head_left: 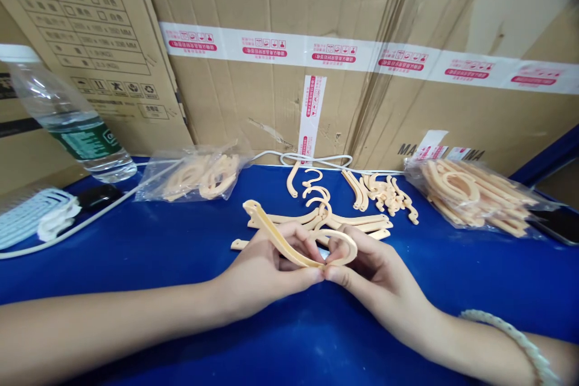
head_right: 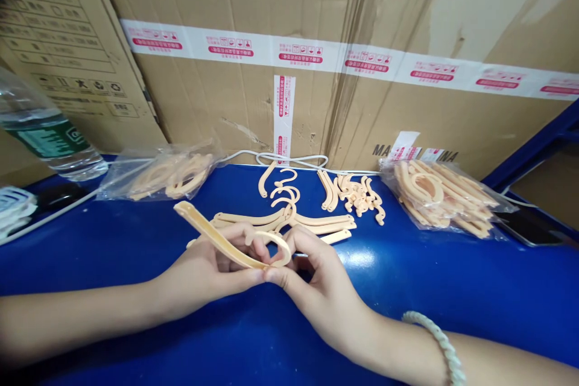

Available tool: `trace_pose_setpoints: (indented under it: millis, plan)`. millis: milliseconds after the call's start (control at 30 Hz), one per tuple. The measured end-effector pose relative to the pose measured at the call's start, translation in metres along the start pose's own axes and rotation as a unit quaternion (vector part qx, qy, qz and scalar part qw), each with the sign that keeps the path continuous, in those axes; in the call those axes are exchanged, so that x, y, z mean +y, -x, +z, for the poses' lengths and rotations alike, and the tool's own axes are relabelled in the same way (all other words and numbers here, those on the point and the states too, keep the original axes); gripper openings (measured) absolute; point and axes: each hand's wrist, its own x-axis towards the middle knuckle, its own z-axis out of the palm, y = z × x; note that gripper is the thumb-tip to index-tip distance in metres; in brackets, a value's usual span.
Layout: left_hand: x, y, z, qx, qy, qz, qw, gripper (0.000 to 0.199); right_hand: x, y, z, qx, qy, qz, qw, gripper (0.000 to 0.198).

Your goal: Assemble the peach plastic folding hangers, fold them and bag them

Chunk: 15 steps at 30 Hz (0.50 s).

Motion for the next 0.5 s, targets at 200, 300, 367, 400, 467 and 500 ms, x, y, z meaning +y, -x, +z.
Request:
trace_pose_setpoints:
  millis: [200,300,367,400,467,500]
  plan:
    - [0.008,-0.002,-0.001,0.001,0.013,-0.010,1.000,0.010,-0.011,-0.031,-0.045,0.098,0.133,-0.121,0.979,0.041]
    - [0.009,-0.004,-0.003,0.013,0.026,-0.009,1.000,0.011,-0.008,-0.057,-0.083,0.014,0.379,-0.181,0.907,0.017]
    - [0.008,-0.005,-0.003,0.021,0.032,-0.012,0.999,0.012,0.000,-0.070,-0.104,-0.066,0.475,-0.203,0.854,0.014]
    - [0.008,-0.004,-0.004,0.025,0.033,-0.013,0.999,0.013,0.005,-0.074,-0.111,-0.097,0.504,-0.198,0.835,0.016]
    - [0.007,-0.003,-0.005,0.027,0.029,-0.011,0.999,0.014,0.015,-0.078,-0.120,-0.130,0.531,-0.179,0.818,0.018]
    - [0.007,-0.003,-0.005,0.029,0.024,-0.009,0.999,0.014,0.020,-0.079,-0.122,-0.138,0.535,-0.170,0.816,0.018]
